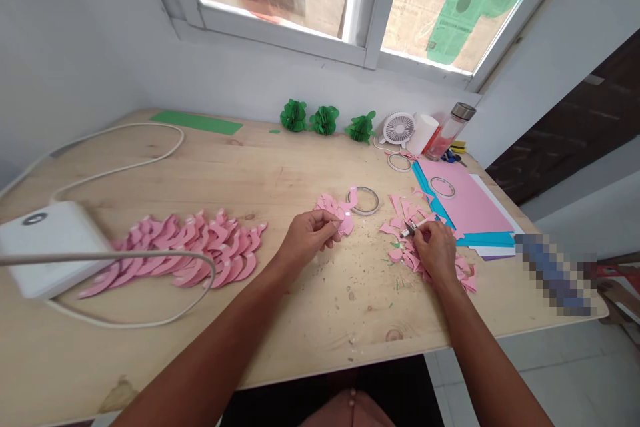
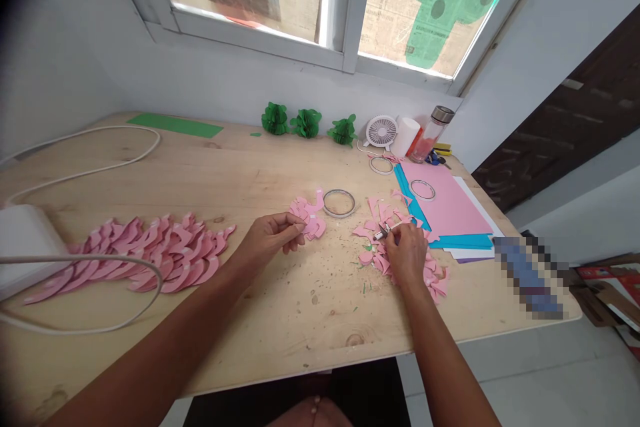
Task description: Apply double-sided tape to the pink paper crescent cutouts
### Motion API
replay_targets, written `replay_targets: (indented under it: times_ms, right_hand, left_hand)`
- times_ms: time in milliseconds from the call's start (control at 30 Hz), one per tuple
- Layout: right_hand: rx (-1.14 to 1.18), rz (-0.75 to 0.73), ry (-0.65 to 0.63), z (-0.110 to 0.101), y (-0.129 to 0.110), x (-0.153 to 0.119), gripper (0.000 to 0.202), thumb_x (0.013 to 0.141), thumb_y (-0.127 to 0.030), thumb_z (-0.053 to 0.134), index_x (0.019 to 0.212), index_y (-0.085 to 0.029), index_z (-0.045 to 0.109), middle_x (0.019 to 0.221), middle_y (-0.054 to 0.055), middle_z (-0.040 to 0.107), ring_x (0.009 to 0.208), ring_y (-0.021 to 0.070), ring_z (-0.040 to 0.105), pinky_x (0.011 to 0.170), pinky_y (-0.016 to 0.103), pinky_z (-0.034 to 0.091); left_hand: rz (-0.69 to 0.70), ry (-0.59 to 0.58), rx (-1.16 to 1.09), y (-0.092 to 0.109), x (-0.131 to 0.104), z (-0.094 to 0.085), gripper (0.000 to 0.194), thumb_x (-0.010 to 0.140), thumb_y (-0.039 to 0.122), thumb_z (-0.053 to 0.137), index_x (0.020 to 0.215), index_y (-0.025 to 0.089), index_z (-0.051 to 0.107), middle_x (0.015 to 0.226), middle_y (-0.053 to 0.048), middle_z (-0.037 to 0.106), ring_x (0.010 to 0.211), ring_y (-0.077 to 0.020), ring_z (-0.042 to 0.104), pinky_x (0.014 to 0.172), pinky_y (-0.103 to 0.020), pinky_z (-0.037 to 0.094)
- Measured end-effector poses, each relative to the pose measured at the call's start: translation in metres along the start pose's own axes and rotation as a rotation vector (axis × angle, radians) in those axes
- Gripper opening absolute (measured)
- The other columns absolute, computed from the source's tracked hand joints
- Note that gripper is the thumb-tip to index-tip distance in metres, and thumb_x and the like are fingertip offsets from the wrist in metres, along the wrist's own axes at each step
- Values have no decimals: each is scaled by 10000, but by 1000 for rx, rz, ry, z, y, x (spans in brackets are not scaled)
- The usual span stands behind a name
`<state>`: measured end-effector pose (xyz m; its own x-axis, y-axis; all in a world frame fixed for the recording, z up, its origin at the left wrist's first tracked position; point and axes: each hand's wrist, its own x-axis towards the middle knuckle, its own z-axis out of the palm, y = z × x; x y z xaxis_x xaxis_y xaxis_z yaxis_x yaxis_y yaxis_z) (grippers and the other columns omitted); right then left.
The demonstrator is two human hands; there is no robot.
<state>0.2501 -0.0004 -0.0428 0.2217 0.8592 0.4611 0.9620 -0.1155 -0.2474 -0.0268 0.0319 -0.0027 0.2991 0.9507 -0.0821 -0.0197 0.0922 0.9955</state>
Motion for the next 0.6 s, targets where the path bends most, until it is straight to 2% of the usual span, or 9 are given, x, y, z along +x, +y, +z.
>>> replay_targets:
  times_ms: [267, 600]
  right_hand:
    - [6, 5, 53, -3, -2, -2, 86, 719, -240, 507, 644, -197, 510, 730, 47, 557, 744, 202, 453, 670, 307, 307]
    - [-51, -15, 26, -3, -3, -3, 96, 740, -240, 490, 658, -192, 501, 681, 34, 551, 701, 191, 458, 654, 307, 279]
  left_hand:
    - [-12, 11, -6, 4, -1, 1, 172, 680, 314, 582, 661, 143, 584, 540, -11, 579, 443, -92, 474, 425, -206, 356]
    - [7, -2, 7, 1, -1, 0, 168, 694, 307, 576, 685, 139, 586, 563, -15, 586, 455, -93, 487, 426, -203, 370]
